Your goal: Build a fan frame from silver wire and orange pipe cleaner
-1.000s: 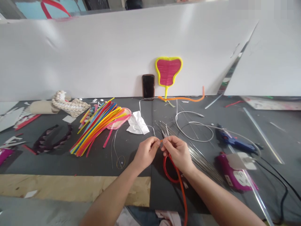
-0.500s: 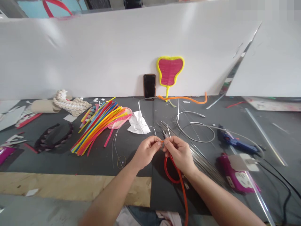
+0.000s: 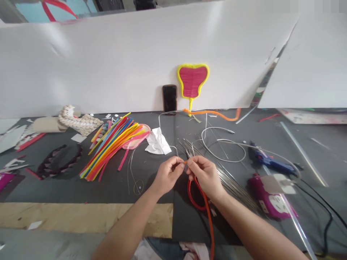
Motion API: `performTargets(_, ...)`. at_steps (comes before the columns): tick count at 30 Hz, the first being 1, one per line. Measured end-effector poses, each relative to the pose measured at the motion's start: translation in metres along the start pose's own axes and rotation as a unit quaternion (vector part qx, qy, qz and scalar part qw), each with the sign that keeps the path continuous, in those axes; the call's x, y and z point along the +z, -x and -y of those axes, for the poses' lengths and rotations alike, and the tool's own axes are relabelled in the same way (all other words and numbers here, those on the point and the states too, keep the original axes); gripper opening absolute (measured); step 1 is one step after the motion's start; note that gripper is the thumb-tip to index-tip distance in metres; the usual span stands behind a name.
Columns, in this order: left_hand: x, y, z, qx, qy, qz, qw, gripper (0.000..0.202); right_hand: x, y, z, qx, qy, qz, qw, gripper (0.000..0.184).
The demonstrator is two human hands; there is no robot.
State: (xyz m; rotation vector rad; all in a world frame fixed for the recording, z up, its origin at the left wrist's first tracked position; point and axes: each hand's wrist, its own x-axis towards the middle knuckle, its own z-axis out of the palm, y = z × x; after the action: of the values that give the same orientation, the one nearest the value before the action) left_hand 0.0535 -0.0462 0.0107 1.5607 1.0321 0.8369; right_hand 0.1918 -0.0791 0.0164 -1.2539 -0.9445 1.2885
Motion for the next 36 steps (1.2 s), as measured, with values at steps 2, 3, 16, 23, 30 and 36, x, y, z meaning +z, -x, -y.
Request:
performTargets(2,0.000,-0.002,-0.001,-0.066,0.088,0.016,0.994,0.015,0.001,0.002,0.000,-0.023,0.035,-0.008,0.999,0.024)
performTargets(3,-0.001,-0.002,-0.001,-0.096,0.135,0.021,0.986,0.014,0.001,0.003,0.000,-0.035,0.052,-0.010,0.998,0.024)
performTargets(16,-0.003,-0.002,-0.003,-0.188,0.311,0.075,0.929,0.027,0.003,0.006,-0.007,-0.088,0.131,-0.011,0.987,0.019)
performTargets(23,-0.001,-0.002,-0.002,-0.177,0.295,0.037,0.938,0.016,0.004,0.005,-0.006,-0.062,0.129,0.001,0.990,0.022)
performTargets(30,-0.004,0.000,-0.004,-0.045,0.055,0.014,0.997,0.020,0.000,-0.003,-0.006,0.040,0.005,0.041,0.998,0.027)
performTargets(36,-0.004,-0.001,0.001,-0.076,0.155,-0.012,0.985,0.017,0.000,-0.003,-0.008,0.024,-0.053,0.098,0.993,0.024)
